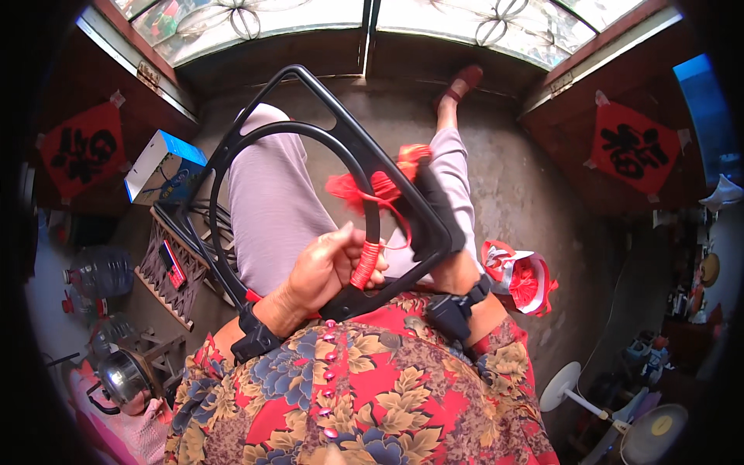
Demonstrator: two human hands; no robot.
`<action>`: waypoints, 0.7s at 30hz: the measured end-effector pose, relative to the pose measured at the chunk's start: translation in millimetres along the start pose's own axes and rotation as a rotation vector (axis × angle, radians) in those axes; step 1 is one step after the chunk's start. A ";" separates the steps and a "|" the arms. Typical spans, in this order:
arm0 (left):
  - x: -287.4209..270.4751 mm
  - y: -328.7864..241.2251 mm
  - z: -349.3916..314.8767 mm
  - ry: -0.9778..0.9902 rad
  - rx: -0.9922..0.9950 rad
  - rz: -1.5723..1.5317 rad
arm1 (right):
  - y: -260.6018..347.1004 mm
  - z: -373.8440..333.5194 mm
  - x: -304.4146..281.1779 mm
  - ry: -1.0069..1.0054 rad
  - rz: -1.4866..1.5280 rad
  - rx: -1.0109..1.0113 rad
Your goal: Winding a red ribbon around a part of a black plastic frame, possibly a stool or furniture component.
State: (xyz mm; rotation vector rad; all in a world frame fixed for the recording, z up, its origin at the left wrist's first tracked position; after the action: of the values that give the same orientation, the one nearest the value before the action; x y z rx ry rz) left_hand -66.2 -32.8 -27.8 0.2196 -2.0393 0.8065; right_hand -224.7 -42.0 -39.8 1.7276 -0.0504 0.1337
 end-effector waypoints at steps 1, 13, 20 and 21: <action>-1.8 -2.0 -0.5 -0.004 0.005 0.002 | 19.8 5.1 -3.2 -0.038 0.045 -0.118; 3.8 3.2 4.1 0.011 0.035 0.067 | 29.0 -60.5 -36.2 -0.177 0.569 0.212; 7.5 4.8 2.6 0.045 -0.013 0.138 | 31.6 -62.2 -43.1 -0.135 0.783 0.197; 5.8 5.6 3.5 0.041 -0.005 0.153 | 32.9 -61.7 -44.6 -0.130 0.786 0.187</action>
State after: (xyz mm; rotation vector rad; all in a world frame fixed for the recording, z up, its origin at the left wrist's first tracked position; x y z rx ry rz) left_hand -74.4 -29.8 -27.1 0.0441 -2.0372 0.8918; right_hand -276.3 11.7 -3.2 1.8158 -0.8366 0.6172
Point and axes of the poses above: each hand's wrist, its own z-axis towards the middle knuckle, its own x-axis out of the palm, y = z × x, the point moved 7 cm from there along z, towards the middle knuckle, and after that the axes turned 4 degrees about z, right-handed, at the moved point
